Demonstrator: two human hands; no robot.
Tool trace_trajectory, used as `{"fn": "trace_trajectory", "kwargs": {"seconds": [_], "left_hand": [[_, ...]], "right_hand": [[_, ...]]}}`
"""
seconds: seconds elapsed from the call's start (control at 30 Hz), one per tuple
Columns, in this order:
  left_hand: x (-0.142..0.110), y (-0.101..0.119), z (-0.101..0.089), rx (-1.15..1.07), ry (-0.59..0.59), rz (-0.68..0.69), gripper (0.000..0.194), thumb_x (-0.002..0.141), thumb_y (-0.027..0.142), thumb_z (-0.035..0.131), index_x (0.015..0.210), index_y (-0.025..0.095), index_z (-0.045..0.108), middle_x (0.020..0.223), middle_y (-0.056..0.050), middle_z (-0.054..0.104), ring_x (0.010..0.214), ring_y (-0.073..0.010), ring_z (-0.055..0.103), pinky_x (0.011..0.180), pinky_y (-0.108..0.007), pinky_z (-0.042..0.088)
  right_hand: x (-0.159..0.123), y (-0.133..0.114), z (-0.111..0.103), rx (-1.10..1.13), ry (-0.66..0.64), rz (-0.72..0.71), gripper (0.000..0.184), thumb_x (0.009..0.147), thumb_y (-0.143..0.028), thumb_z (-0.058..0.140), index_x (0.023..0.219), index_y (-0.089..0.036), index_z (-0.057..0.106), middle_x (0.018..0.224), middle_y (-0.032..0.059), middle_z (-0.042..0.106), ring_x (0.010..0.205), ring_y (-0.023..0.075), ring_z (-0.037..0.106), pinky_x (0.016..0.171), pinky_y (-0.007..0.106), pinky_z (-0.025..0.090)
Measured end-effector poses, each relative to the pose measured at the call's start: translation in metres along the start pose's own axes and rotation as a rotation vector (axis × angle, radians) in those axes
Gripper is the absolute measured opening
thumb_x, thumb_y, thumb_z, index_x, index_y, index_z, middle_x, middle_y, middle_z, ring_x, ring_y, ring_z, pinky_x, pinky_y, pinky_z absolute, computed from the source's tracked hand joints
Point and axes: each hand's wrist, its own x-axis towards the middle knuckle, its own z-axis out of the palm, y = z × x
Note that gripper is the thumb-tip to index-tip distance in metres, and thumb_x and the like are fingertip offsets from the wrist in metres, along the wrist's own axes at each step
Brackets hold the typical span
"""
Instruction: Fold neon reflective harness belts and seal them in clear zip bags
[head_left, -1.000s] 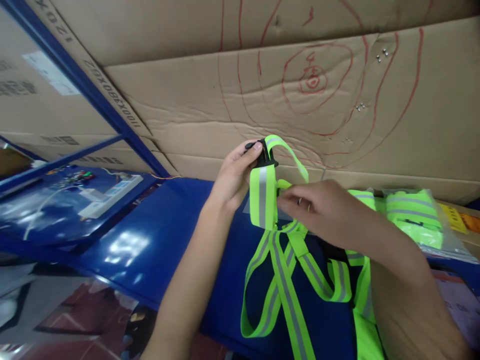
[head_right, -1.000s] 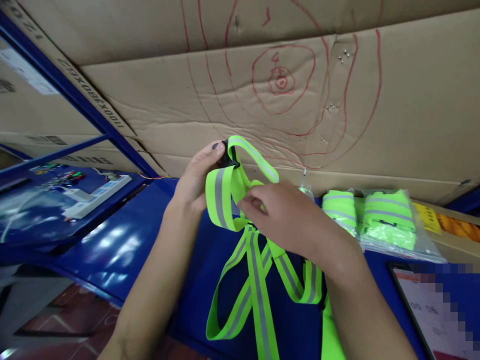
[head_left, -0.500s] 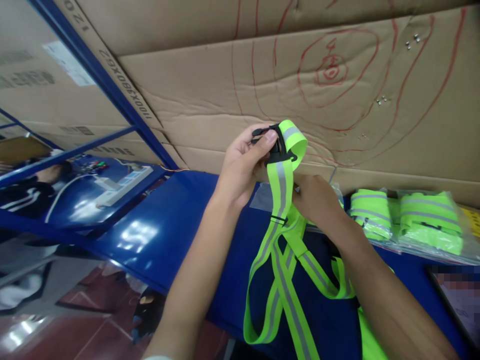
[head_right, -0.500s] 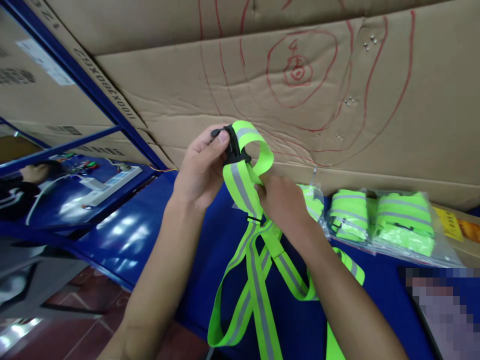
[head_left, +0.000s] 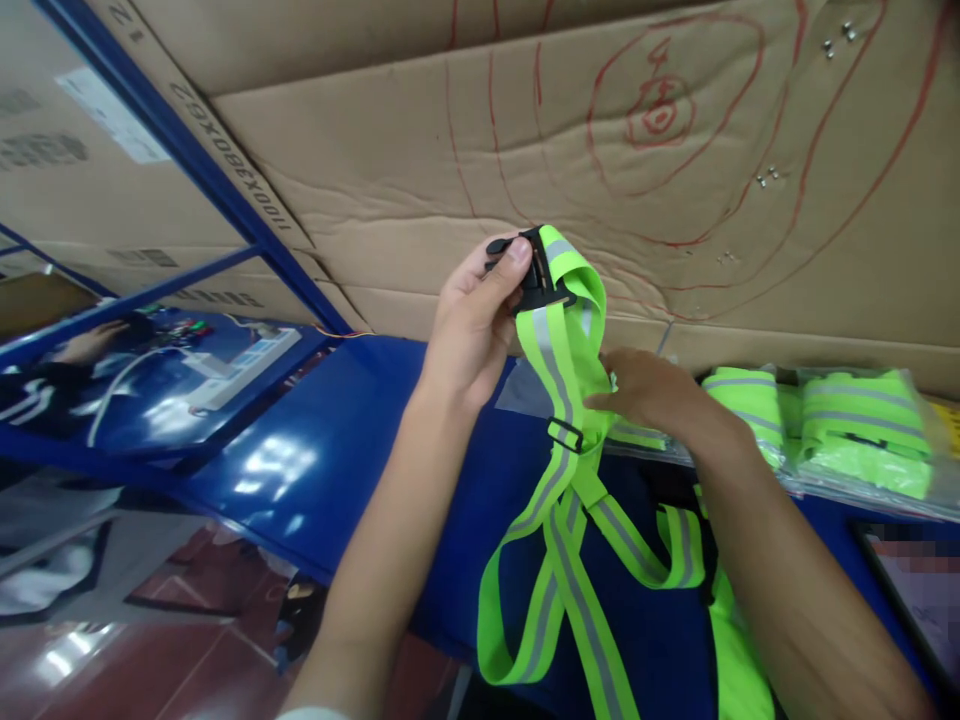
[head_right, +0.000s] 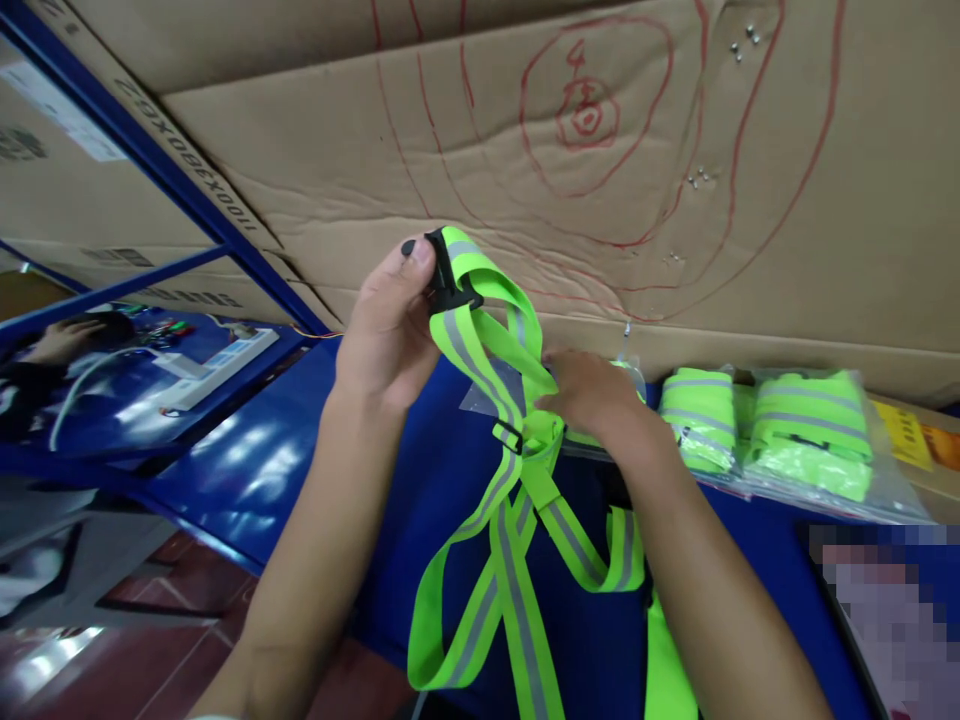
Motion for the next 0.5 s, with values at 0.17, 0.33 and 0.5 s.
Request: {"fn": "trace_trajectory", "kwargs": {"seconds": [0.17,0.33,0.5], "left_hand": [[-0.008,0.007,0.005,-0.017,-0.097,0.013,0.01,0.095,0.027,0.069,0.089,0.019,0.069,0.084,-0.001,0.065,0.077,-0.0132,0.062,0.072,-0.025,0.053],[-0.012,0.011,0.009,-0.01,-0.057,0.087,0.018,0.099,0.018,0.06,0.085,0.02,0.07,0.081,-0.002,0.062,0.071,-0.0122,0.055,0.065,-0.026,0.05],[-0.004,0.008,0.006,-0.028,0.025,0.034,0.028,0.102,0.02,0.056,0.075,0.019,0.065,0.077,-0.001,0.059,0.068,-0.0116,0.059,0.066,-0.025,0.052]], "right_hand": [[-0.013,-0.021,-0.015,0.254,0.292,-0.208,0.038,0.09,-0.053,0.065,0.111,-0.021,0.068,0.103,0.0084,0.074,0.086,0.0245,0.066,0.074,0.034,0.047],[-0.001,-0.03,0.006,0.219,0.473,-0.218,0.024,0.097,-0.045,0.058,0.093,-0.023,0.068,0.09,0.0078,0.073,0.085,0.0266,0.065,0.075,0.037,0.045],[0.019,-0.008,0.024,0.398,0.364,-0.24,0.014,0.085,-0.034,0.074,0.095,-0.026,0.068,0.089,0.0021,0.073,0.082,0.0236,0.066,0.071,0.036,0.049]]}}
